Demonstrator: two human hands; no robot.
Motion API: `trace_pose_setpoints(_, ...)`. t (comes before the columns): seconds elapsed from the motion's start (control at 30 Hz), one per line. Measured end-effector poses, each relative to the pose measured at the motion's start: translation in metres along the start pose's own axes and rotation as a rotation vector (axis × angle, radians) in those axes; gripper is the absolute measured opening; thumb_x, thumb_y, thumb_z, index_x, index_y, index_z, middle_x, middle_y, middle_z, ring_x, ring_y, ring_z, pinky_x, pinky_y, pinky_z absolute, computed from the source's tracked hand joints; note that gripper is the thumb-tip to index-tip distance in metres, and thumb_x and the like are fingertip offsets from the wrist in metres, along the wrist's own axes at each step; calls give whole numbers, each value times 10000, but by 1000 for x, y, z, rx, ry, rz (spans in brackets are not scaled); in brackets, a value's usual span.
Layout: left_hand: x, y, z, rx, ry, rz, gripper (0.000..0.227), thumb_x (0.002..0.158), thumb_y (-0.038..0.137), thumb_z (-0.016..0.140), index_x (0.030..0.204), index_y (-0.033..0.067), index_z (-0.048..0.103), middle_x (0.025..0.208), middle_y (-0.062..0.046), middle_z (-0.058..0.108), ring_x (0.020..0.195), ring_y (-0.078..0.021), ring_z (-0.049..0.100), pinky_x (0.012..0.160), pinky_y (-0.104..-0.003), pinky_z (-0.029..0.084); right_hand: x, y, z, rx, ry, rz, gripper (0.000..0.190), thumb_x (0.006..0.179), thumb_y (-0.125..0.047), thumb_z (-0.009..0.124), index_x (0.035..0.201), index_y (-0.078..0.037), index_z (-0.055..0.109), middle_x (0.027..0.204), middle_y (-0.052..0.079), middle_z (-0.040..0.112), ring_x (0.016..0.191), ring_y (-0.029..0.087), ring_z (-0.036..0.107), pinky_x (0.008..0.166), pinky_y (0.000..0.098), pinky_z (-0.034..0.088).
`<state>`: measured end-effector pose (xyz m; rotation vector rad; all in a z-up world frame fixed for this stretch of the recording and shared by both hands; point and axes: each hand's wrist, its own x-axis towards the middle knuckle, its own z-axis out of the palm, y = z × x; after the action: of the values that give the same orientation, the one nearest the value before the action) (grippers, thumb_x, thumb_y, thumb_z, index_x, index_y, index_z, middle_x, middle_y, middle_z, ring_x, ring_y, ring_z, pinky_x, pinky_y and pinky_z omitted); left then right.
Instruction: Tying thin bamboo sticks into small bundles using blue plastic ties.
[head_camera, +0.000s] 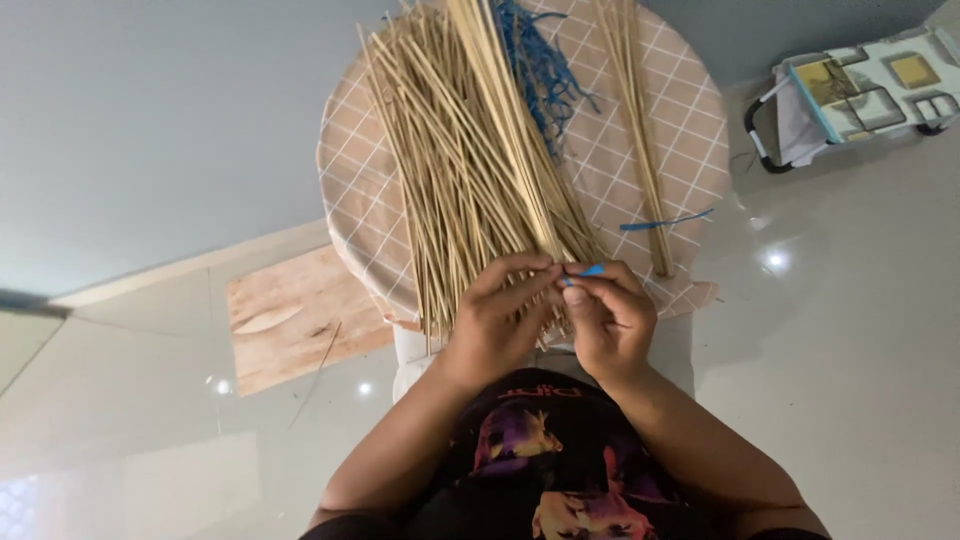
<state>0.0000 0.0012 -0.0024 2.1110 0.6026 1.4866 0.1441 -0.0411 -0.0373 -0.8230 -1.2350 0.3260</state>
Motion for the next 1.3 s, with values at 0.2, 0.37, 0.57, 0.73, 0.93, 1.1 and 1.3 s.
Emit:
trace_pose_setpoints(0.2,1,-7,-8,-9,116,-58,187,856,-7,772,1036,39,791,1003,-111,743,895,-291,760,766,-381,623,-1,14,11,-82,-48,-124,427,977,-314,646,979,98,761,1005,226,740,907,337,749,778,401,603)
trace_pose_setpoints(0.37,2,-12,-14,-79,146,-132,111,951,27,640,1024,0,719,915,-160,702,759,-351,702,658,-427,560,-1,10,18,-59,-132,-87,401,1020,-266,572,1053,89,755,979,221,728,923,371,744,777,435,592)
trace_pose_setpoints(0.57,-9,-30,-9,-179,121,-299,86,976,24,586,1021,-22,644,846,-181,720,671,-311,677,592,-405,501,10,16,18,-63,-206,69,121,877,30,767,990,72,768,883,198,747,862,327,750,755,425,572)
trace_pose_setpoints(0.73,-7,-28,-10,-381,143,-372,148,978,-16,618,1121,-42,646,857,-160,739,736,-199,673,669,-364,526,0,40,12,209,-104,364,462,855,58,775,1287,53,610,910,192,748,878,247,742,757,360,592)
trace_pose_setpoints(0.93,-3,-26,-19,-434,100,-385,158,909,-26,734,1061,-3,771,799,-109,757,713,-91,623,621,-289,518,-13,55,7,415,54,591,322,903,-35,758,1173,-23,582,886,157,758,825,175,750,665,233,584)
trace_pose_setpoints(1.1,3,-17,-18,-308,47,-372,119,869,16,793,978,62,802,722,-87,700,664,-129,606,631,-311,516,-11,48,14,420,82,612,162,888,27,741,1038,84,722,839,204,723,673,185,651,594,284,575)
trace_pose_setpoints(1.3,2,-10,-17,-213,70,-428,128,835,20,815,943,88,818,726,-100,723,654,-153,629,642,-319,535,-18,44,14,461,39,540,204,887,50,715,1069,142,705,895,254,705,766,250,696,662,363,617)
